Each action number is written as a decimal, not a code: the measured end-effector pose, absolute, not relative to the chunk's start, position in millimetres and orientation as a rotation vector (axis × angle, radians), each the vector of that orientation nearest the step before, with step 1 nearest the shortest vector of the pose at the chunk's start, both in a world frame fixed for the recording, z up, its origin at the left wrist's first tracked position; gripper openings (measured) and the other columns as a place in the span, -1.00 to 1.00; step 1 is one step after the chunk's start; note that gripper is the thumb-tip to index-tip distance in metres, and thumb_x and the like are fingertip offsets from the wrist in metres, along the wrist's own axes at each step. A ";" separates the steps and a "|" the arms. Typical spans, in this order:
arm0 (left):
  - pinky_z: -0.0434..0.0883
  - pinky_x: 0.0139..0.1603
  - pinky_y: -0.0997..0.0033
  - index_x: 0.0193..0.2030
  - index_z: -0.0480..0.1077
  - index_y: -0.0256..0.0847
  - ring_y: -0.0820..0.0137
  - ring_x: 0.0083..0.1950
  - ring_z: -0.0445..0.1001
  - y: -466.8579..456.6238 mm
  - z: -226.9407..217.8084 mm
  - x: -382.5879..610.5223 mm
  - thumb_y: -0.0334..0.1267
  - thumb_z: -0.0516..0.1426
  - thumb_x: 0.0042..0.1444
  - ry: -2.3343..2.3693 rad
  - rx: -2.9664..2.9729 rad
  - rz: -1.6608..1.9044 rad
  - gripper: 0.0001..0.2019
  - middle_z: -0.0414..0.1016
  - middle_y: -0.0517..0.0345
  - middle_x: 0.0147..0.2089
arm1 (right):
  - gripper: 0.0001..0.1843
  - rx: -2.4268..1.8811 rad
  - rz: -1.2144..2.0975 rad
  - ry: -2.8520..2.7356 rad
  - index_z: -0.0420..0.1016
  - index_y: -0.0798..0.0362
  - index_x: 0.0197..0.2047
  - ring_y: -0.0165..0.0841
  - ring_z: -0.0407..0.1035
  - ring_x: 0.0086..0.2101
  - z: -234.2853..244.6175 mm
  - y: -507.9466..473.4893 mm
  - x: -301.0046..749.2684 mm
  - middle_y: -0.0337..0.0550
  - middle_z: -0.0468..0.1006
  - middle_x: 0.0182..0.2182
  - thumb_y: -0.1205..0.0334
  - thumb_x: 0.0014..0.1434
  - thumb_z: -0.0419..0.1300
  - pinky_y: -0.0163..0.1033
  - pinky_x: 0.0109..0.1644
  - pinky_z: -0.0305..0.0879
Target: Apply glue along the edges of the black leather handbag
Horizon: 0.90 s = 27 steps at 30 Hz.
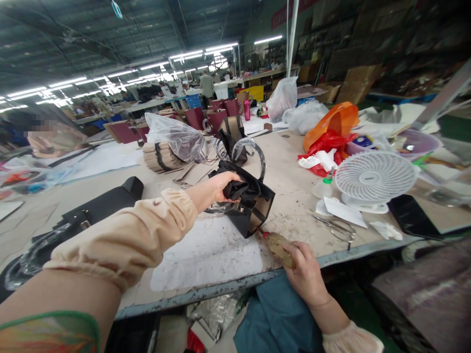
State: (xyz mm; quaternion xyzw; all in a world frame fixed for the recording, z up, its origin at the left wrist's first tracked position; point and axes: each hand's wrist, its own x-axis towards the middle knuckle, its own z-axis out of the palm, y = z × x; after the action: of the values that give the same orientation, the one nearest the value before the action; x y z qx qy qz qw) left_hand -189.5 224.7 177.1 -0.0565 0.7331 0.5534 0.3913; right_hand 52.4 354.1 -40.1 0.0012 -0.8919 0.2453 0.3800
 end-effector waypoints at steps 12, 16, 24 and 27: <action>0.43 -0.56 0.39 -0.40 0.35 -0.31 0.38 -0.56 0.40 232.4 172.6 -195.3 -0.39 0.08 0.08 1.888 -0.177 1.394 -0.93 0.44 0.08 -0.56 | -0.49 0.046 0.445 -2.276 0.24 0.05 0.10 -0.05 0.27 -0.12 -38.5 361.5 50.8 0.08 0.27 -0.12 0.49 0.06 0.04 0.12 -0.17 0.47; 0.42 -0.58 0.39 -0.39 0.34 -0.32 0.38 -0.56 0.42 238.1 172.5 -195.1 -0.38 0.09 0.07 1.892 -0.179 1.410 -0.94 0.45 0.08 -0.55 | -0.47 0.047 0.422 -2.284 0.24 0.07 0.11 -0.03 0.26 -0.13 -33.0 366.2 51.6 0.10 0.26 -0.12 0.51 0.04 0.03 0.16 -0.19 0.47; 0.42 -0.59 0.38 -0.39 0.33 -0.31 0.36 -0.59 0.41 244.7 170.3 -195.7 -0.37 0.10 0.05 1.879 -0.174 1.390 -0.95 0.44 0.08 -0.57 | -0.60 0.005 0.573 -2.260 0.27 0.07 0.07 -0.07 0.28 -0.11 -44.2 368.6 54.1 0.07 0.28 -0.12 0.42 0.14 0.07 0.13 -0.14 0.47; 0.43 -0.59 0.38 -0.39 0.34 -0.31 0.36 -0.58 0.42 244.2 167.3 -198.6 -0.39 0.10 0.04 1.847 -0.169 1.414 -0.97 0.45 0.06 -0.57 | -0.65 0.025 0.625 -2.277 0.27 0.06 0.06 -0.10 0.30 -0.12 -47.0 363.8 53.7 0.05 0.29 -0.12 0.38 0.19 0.08 0.09 -0.14 0.48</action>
State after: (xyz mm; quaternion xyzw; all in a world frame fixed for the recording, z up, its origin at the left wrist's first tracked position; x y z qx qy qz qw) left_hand -198.6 244.2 167.3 -0.0667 0.7280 0.5574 0.3935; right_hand 53.7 363.8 -47.0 0.0098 -0.8918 0.2450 0.3802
